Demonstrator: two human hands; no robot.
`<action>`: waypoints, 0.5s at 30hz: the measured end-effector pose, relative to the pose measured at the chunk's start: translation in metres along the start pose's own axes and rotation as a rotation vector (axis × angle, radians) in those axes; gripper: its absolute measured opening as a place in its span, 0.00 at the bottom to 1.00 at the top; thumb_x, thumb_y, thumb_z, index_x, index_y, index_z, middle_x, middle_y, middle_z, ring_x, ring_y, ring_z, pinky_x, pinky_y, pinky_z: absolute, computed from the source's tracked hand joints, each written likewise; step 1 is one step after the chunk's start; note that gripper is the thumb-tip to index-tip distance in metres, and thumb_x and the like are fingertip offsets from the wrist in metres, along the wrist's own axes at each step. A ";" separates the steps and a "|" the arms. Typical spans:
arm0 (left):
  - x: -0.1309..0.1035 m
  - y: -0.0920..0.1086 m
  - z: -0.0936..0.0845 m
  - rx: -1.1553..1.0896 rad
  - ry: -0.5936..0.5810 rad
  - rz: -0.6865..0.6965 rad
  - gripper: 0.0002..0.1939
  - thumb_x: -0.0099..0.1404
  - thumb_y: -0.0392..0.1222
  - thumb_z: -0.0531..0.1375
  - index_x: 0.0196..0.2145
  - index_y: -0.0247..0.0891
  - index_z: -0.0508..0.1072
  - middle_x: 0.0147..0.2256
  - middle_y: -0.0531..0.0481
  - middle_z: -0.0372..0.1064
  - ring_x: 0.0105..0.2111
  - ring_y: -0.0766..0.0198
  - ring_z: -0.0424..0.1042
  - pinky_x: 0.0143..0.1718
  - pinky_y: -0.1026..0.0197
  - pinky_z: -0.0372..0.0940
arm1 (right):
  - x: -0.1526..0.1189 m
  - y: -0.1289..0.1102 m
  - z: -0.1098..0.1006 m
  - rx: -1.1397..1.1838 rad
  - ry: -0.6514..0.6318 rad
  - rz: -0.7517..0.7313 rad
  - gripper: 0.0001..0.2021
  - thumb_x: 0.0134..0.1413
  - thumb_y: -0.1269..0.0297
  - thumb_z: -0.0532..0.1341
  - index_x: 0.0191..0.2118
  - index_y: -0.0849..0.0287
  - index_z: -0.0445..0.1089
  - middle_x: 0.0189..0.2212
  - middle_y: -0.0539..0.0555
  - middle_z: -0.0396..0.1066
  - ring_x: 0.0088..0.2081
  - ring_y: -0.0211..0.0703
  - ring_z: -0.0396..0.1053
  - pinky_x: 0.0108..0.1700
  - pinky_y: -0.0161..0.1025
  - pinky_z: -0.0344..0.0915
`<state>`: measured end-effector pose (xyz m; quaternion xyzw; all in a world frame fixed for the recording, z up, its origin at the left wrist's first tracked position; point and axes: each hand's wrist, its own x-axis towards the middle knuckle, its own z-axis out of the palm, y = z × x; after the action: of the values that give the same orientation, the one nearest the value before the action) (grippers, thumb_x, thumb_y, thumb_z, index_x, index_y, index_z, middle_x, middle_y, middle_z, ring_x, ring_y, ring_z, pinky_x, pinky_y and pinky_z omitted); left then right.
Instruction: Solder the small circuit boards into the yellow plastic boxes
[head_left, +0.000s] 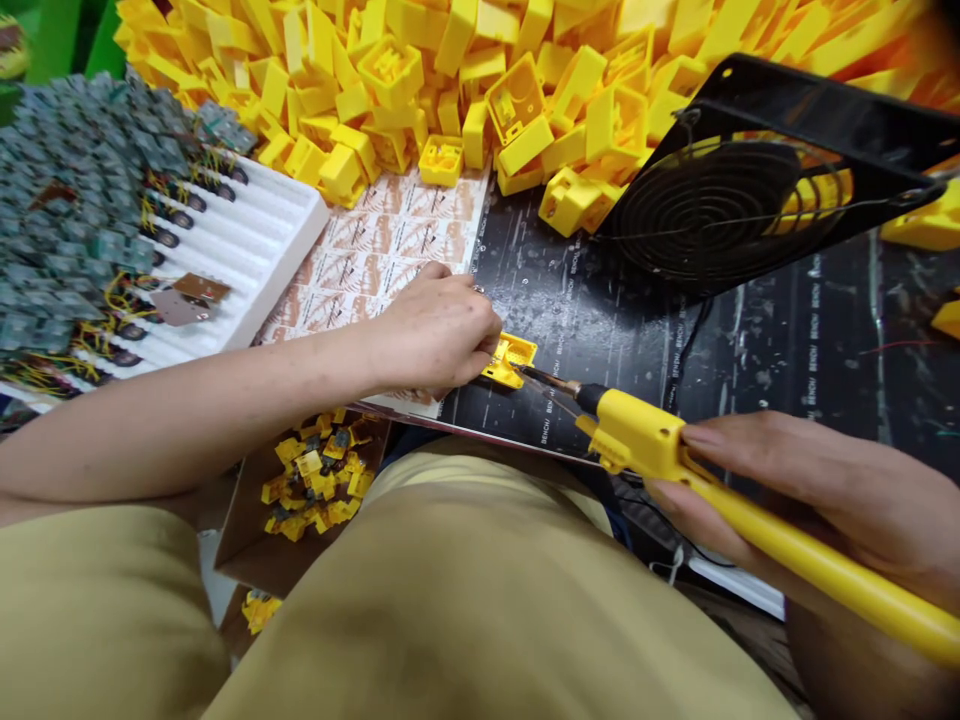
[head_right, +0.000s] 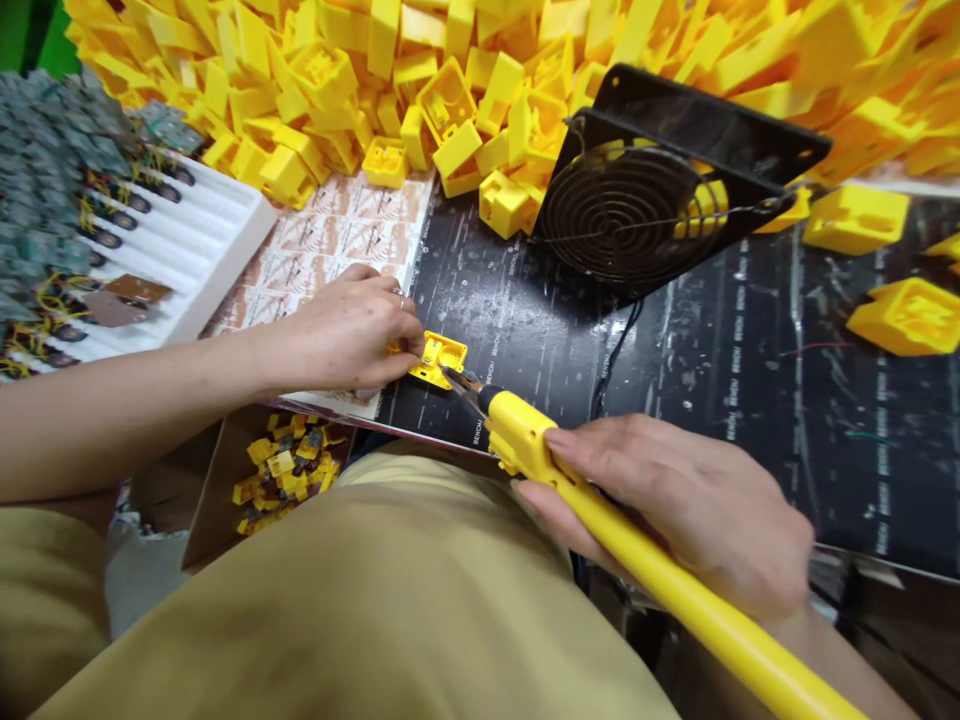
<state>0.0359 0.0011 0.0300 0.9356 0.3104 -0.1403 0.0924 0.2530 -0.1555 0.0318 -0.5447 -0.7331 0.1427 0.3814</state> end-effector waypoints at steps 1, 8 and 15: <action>-0.001 -0.001 0.001 -0.013 0.011 -0.002 0.10 0.61 0.39 0.57 0.29 0.40 0.78 0.29 0.49 0.76 0.36 0.57 0.69 0.45 0.52 0.58 | 0.000 0.001 0.001 0.039 -0.027 -0.050 0.11 0.52 0.71 0.68 0.40 0.55 0.69 0.29 0.50 0.73 0.31 0.37 0.73 0.31 0.32 0.73; -0.006 -0.003 0.007 -0.064 0.025 -0.042 0.10 0.60 0.39 0.56 0.30 0.40 0.78 0.28 0.50 0.76 0.32 0.59 0.71 0.42 0.54 0.59 | 0.004 0.022 0.010 -0.091 -0.133 -0.264 0.08 0.62 0.61 0.61 0.32 0.58 0.69 0.26 0.52 0.73 0.28 0.35 0.72 0.33 0.32 0.73; -0.005 -0.003 0.010 -0.083 0.036 -0.042 0.10 0.60 0.40 0.56 0.29 0.40 0.78 0.28 0.49 0.76 0.34 0.57 0.72 0.44 0.52 0.60 | 0.018 0.015 0.007 -0.053 -0.125 -0.461 0.07 0.53 0.70 0.68 0.35 0.58 0.69 0.27 0.50 0.75 0.28 0.34 0.73 0.32 0.31 0.73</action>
<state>0.0278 -0.0017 0.0216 0.9268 0.3370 -0.1123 0.1223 0.2568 -0.1325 0.0247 -0.3630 -0.8637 0.0661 0.3433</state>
